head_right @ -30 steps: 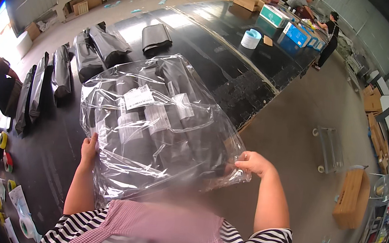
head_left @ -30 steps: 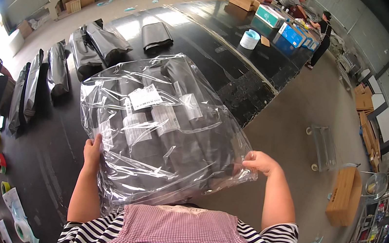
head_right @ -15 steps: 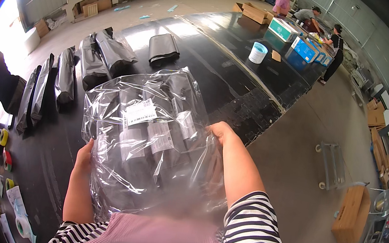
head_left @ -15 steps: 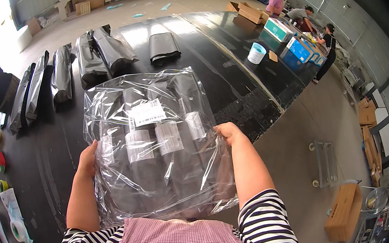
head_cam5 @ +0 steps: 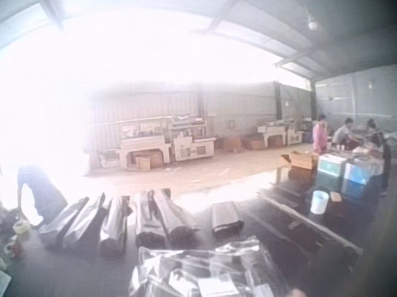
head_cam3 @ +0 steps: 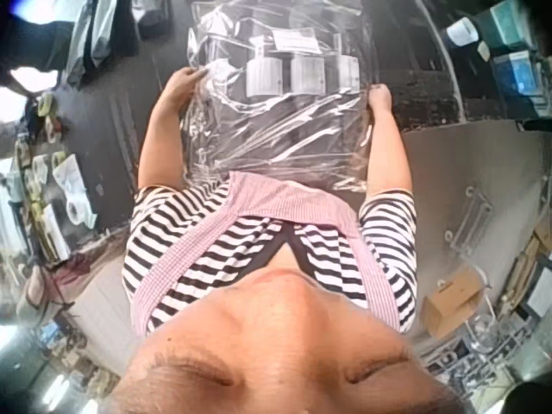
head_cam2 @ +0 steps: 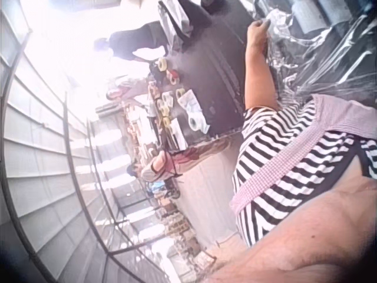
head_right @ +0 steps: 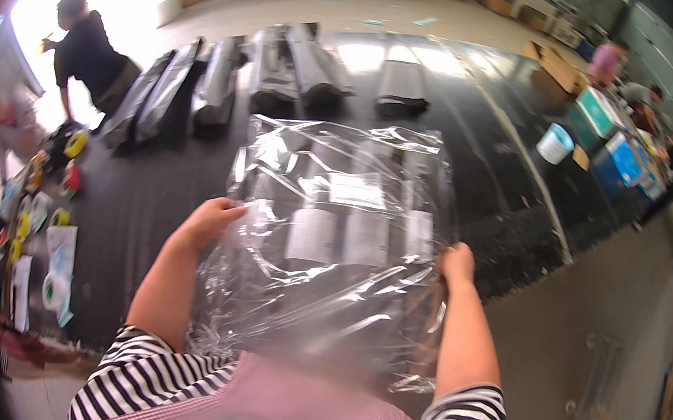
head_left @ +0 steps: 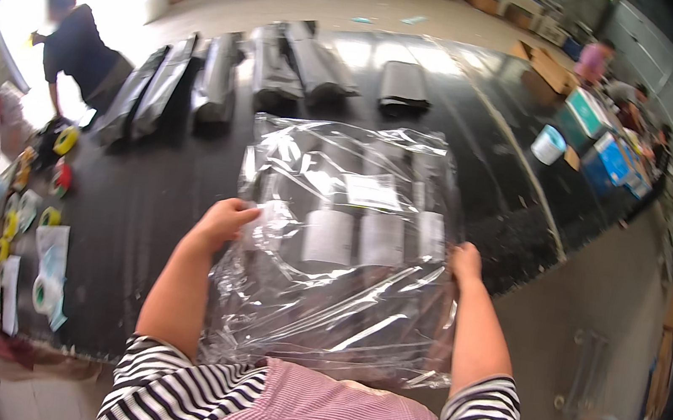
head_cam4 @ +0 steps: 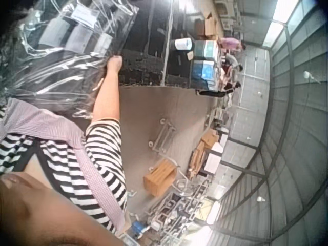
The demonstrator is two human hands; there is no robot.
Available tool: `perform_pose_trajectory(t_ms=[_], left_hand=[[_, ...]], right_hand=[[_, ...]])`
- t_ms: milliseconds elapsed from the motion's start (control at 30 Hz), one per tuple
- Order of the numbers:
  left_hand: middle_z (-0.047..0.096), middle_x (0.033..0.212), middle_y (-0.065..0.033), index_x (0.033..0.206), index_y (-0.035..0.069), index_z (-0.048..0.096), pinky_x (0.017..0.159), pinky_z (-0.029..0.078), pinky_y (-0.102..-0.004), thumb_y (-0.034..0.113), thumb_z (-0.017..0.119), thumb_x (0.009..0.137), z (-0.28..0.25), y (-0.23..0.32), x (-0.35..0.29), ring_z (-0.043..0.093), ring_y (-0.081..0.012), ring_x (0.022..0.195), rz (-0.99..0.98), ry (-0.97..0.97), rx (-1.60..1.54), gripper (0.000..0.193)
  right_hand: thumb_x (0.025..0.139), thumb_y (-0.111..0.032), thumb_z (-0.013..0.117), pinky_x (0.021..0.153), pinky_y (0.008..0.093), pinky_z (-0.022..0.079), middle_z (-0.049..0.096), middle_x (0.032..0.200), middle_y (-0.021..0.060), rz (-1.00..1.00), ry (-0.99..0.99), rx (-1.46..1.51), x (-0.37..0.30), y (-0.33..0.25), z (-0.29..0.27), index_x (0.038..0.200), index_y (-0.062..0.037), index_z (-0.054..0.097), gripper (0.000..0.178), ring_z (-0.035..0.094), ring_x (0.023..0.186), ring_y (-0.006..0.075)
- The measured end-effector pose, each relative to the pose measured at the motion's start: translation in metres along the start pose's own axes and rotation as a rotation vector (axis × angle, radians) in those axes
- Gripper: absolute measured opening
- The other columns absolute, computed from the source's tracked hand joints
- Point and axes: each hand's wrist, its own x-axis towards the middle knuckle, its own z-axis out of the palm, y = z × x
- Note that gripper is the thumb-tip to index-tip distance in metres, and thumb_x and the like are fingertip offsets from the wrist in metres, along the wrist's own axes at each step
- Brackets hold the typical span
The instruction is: The person places items inside a large plastic bag, seals the bag with tape, and then applies labels to the exterior of the package.
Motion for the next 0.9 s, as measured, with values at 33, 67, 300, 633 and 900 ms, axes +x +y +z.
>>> perform_pose_trajectory(t_ms=[33, 67, 300, 633, 900], left_hand=[[0.062, 0.085, -0.0044, 0.106, 0.0, 0.067, 0.062, 0.047, -0.028, 0.039, 0.072, 0.088, -0.009, -0.02, 0.007, 0.056, -0.0145, 0.071, -0.024, -0.009, -0.037, 0.043], [0.065, 0.089, -0.0058, 0.109, -0.003, 0.066, 0.063, 0.048, -0.0291, 0.043, 0.069, 0.09, -0.012, -0.033, 0.008, 0.059, -0.016, 0.075, -0.064, 0.024, -0.109, 0.049], [0.069, 0.101, -0.0131, 0.114, -0.007, 0.064, 0.073, 0.05, -0.0365, 0.038, 0.061, 0.097, 0.032, -0.048, 0.016, 0.064, -0.0214, 0.081, -0.193, 0.055, -0.632, 0.049], [0.069, 0.096, -0.0234, 0.099, -0.004, 0.067, 0.081, 0.049, -0.0424, 0.022, 0.054, 0.094, 0.058, -0.086, 0.038, 0.066, -0.0376, 0.092, 0.102, 0.515, 0.056, 0.03], [0.068, 0.091, -0.0229, 0.093, -0.004, 0.065, 0.079, 0.048, -0.0429, 0.032, 0.051, 0.098, 0.074, -0.085, 0.054, 0.065, -0.0367, 0.088, 0.125, 0.502, -0.037, 0.039]], right_hand=[[0.088, -0.022, 0.063, 0.069, 0.0454, 0.05, 0.069, 0.083, 0.0222, -0.002, -0.059, 0.076, -0.004, -0.01, 0.005, 0.088, 0.0025, 0.067, 0.025, 0.067, 0.077, 0.0369], [0.089, -0.025, 0.065, 0.066, 0.0438, 0.05, 0.07, 0.081, 0.0206, 0.007, -0.107, 0.14, -0.006, -0.018, 0.003, 0.087, 0.0024, 0.068, 0.028, 0.068, 0.075, 0.0339], [0.089, -0.016, 0.065, 0.054, 0.0362, 0.048, 0.068, 0.077, 0.0076, 0.362, -0.383, 0.958, 0.024, 0.019, 0.033, 0.092, -0.0044, 0.071, 0.013, 0.063, 0.062, 0.0203], [0.095, -0.017, 0.053, 0.063, 0.0431, 0.049, 0.069, 0.086, 0.0169, 0.165, -0.393, 0.174, 0.041, -0.004, 0.038, 0.103, 0.0017, 0.068, 0.025, 0.064, 0.068, 0.0278], [0.1, -0.029, 0.052, 0.065, 0.0324, 0.046, 0.065, 0.078, 0.0032, 0.127, -0.177, 0.582, 0.019, 0.008, 0.05, 0.099, -0.0029, 0.07, 0.031, 0.059, 0.07, 0.0159]])
